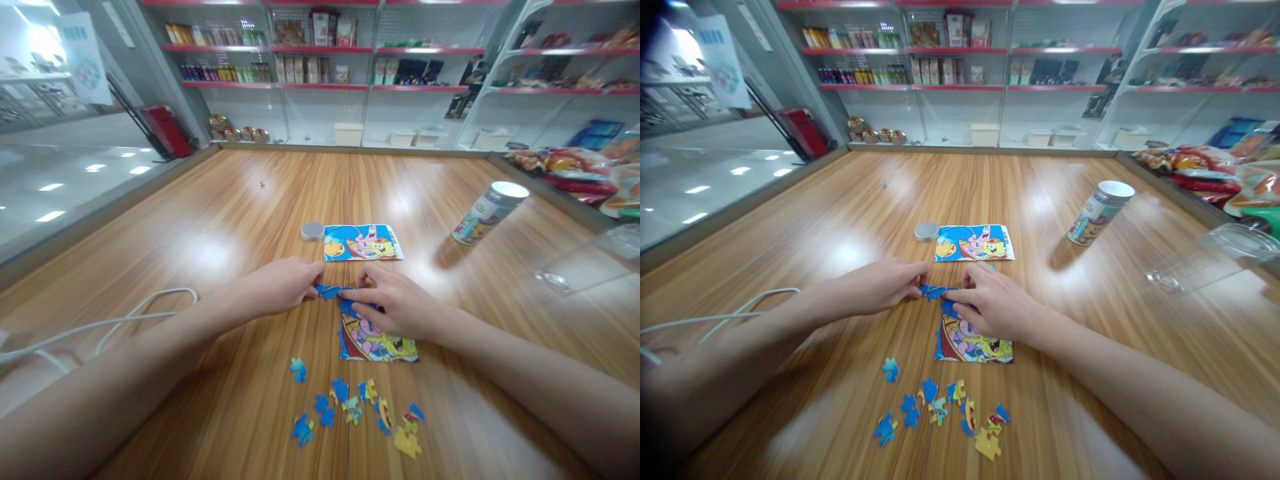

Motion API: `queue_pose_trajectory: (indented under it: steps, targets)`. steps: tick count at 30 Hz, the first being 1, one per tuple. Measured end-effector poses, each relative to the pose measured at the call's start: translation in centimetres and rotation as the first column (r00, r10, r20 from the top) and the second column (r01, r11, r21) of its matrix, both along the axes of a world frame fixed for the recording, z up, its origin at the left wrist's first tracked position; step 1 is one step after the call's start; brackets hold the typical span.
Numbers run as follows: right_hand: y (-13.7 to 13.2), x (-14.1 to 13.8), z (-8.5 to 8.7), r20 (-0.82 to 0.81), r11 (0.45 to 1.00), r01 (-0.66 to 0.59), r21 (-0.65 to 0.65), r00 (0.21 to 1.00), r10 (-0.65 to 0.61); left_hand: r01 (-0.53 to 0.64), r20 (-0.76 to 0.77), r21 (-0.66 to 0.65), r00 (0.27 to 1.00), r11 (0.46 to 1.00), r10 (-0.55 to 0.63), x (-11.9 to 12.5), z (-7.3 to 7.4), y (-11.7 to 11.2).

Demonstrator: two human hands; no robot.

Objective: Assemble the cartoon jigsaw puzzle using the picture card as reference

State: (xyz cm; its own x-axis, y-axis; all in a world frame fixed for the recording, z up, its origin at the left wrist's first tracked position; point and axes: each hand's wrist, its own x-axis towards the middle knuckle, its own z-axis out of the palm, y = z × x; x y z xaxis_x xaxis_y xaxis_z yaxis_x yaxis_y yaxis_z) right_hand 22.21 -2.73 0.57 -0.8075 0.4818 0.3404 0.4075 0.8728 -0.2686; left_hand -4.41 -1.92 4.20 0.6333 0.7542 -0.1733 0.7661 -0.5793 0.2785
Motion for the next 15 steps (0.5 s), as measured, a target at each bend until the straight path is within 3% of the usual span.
queue_pose_trajectory:
  steps: [11, 15]
  targets:
    - [0.0, -0.2, 0.1, -0.003, 1.0, -0.005, 0.011, 1.0, 0.005, -0.078, 0.037, -0.021, 0.996, 0.997, 0.078, 0.7, 0.4, -0.2]
    - [0.1, -0.3, 0.0, 0.001, 1.0, -0.004, 0.014, 1.0, 0.004, -0.025, 0.185, 0.033, 0.983, 0.999, 0.018, 0.5, 1.4, 0.1]
